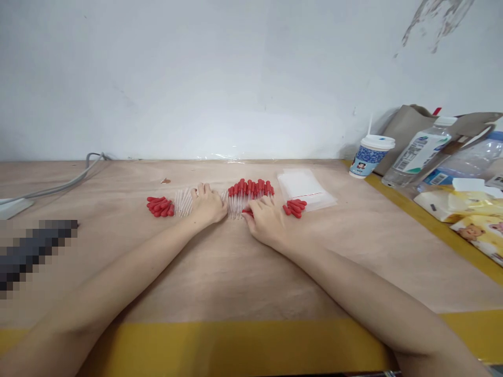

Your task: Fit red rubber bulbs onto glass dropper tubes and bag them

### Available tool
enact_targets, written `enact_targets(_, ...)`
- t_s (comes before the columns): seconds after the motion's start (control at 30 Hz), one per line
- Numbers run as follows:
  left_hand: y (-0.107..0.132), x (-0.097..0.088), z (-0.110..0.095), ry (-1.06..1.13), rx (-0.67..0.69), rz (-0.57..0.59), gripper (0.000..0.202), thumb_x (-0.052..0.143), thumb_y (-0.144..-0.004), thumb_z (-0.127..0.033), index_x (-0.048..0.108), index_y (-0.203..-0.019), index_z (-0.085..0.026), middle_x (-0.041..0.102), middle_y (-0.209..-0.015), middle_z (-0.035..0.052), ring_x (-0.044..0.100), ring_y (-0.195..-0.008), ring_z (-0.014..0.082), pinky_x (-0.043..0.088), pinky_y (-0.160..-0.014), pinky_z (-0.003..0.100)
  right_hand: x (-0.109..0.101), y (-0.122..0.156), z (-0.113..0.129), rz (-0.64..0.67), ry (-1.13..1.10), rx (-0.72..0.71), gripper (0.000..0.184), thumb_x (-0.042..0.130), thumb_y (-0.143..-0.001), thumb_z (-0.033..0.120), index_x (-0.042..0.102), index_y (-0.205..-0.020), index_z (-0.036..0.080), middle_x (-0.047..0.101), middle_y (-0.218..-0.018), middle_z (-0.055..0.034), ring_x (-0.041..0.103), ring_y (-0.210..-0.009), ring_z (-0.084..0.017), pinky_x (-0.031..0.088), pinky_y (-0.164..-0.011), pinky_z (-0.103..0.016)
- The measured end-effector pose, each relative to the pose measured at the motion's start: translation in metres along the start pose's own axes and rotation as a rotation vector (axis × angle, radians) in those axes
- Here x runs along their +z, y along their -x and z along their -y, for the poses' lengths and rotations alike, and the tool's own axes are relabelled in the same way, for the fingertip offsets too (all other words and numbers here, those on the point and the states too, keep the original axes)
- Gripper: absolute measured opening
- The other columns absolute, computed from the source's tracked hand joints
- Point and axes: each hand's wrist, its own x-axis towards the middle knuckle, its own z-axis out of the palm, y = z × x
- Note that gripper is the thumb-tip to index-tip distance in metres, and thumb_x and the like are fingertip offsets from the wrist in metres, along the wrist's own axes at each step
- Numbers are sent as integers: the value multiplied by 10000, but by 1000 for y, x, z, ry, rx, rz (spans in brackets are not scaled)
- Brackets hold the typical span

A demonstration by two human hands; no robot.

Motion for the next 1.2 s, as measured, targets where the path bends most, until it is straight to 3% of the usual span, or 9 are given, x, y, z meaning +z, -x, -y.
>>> enact_targets(0.13, -8, -1, 4, -3, -112, 124, 415, 484, -745, -398, 645, -816, -22, 536, -1077, 294, 364, -1130, 453, 250, -892, 595, 5, 5, -6, -41, -67, 6, 120, 534, -805, 259, 578, -883, 178, 630, -801, -82, 532, -800, -233, 412, -741, -379)
enact_targets(0.27, -9, -5, 12, 17, -97, 104, 364, 486, -752, -399, 633, -720, -68, 575, -972, 257, 440, -1031, 426, 317, -827, 592, 9, 4, -13, -46, -111, 5, 204, 528, -819, 292, 599, -971, 175, 625, -842, -92, 545, -817, -232, 426, -732, -368)
enact_targets(0.33, -4, -10, 17, 73, -33, 28, 308, 472, -771, -352, 610, -719, -82, 563, -973, 240, 447, -1019, 402, 348, -815, 574, 10, 4, -14, -39, -119, -7, 189, 503, -837, 291, 616, -943, 183, 616, -840, -85, 549, -795, -218, 430, -710, -351)
enact_targets(0.43, 13, -16, 27, 278, 224, -83, 239, 382, -840, -266, 557, -818, -105, 530, -1031, 198, 462, -1026, 311, 400, -841, 480, 10, 5, -13, -39, -157, -17, 176, 475, -856, 276, 624, -907, 199, 608, -830, -68, 557, -770, -194, 431, -685, -323)
enact_targets(0.53, 35, -17, 37, 488, 470, -69, 184, 343, -884, -240, 499, -893, -143, 559, -931, 113, 536, -878, 204, 458, -777, 355, 9, 6, -10, -40, -195, -37, 172, 460, -869, 263, 618, -916, 213, 621, -852, -51, 567, -779, -178, 425, -709, -319)
enact_targets(0.6, 48, -14, 42, 550, 513, -57, 162, 349, -896, -232, 495, -906, -161, 579, -860, 73, 560, -787, 171, 474, -712, 310, 7, 6, -8, -36, -253, -67, 172, 455, -874, 260, 613, -926, 216, 624, -873, -44, 572, -791, -167, 433, -722, -309)
enact_targets(0.7, 58, -8, 45, 607, 544, -101, 170, 371, -894, -189, 514, -984, -172, 615, -889, 61, 592, -806, 158, 487, -715, 289, 5, 7, -6, -23, -346, -116, 173, 452, -877, 262, 600, -950, 212, 612, -911, -49, 574, -820, -155, 456, -737, -291)
enact_targets(0.83, 59, -5, 45, 642, 612, -128, 249, 390, -881, -139, 525, -1085, -184, 639, -972, 60, 615, -865, 152, 504, -770, 289, 4, 7, -5, 1, -368, -131, 176, 446, -875, 248, 583, -981, 217, 602, -913, -49, 573, -833, -159, 473, -736, -300)
enact_targets(1.2, 57, -1, 45, 625, 699, -169, 274, 419, -856, -91, 568, -1075, -161, 648, -978, 83, 625, -872, 153, 526, -744, 272, 6, 7, -5, -8, -402, -213, 122, 511, -837, 198, 571, -942, 188, 616, -872, -50, 581, -776, -140, 487, -682, -275)
